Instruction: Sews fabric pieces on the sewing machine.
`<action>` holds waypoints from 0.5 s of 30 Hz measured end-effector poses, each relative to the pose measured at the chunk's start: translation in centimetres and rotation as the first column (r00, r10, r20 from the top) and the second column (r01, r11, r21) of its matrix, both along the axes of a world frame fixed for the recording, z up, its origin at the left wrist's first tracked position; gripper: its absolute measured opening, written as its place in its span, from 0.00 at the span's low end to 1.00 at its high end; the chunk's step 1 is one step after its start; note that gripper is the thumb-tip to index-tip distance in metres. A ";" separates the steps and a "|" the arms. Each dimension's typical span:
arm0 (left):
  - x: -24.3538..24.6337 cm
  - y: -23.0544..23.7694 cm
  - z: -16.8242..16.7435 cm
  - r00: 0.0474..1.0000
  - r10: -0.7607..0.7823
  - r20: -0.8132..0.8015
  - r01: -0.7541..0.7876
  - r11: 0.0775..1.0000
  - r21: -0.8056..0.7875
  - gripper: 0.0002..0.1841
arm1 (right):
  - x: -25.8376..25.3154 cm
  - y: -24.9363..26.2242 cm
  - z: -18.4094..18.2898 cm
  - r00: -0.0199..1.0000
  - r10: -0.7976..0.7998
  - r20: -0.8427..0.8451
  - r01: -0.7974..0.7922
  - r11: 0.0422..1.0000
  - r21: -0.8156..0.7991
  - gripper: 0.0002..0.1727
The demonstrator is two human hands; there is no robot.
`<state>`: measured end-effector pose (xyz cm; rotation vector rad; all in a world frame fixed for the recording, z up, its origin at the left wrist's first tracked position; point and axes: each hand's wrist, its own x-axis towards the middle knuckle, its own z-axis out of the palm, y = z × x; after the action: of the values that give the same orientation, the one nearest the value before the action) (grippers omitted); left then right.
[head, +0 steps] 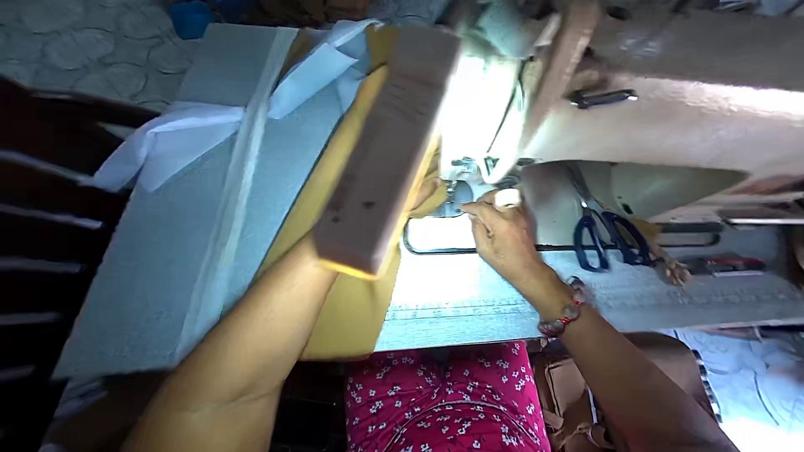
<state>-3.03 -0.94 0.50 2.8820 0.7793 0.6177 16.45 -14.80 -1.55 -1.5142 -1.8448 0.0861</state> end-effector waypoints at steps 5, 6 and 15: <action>0.4 -1.6 1.4 0.972 0.196 -0.128 -0.227 0.920 -0.319 0.20 | -0.4 -0.1 0.3 0.997 -0.044 -0.067 0.048 0.998 0.051 0.11; 0.8 -0.9 0.9 0.966 0.216 -0.142 -0.248 0.927 -0.280 0.22 | -0.4 0.2 0.0 0.996 -0.036 -0.086 0.041 0.998 0.054 0.11; 1.6 1.6 -3.4 0.916 0.399 -0.031 -0.394 0.886 -0.243 0.23 | 0.8 2.4 1.5 0.990 0.055 -0.127 -0.079 0.978 -0.192 0.14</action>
<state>-1.46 0.66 -2.90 2.5005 1.3580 0.5367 17.25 -12.41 -0.06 -1.5423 -1.8328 0.3949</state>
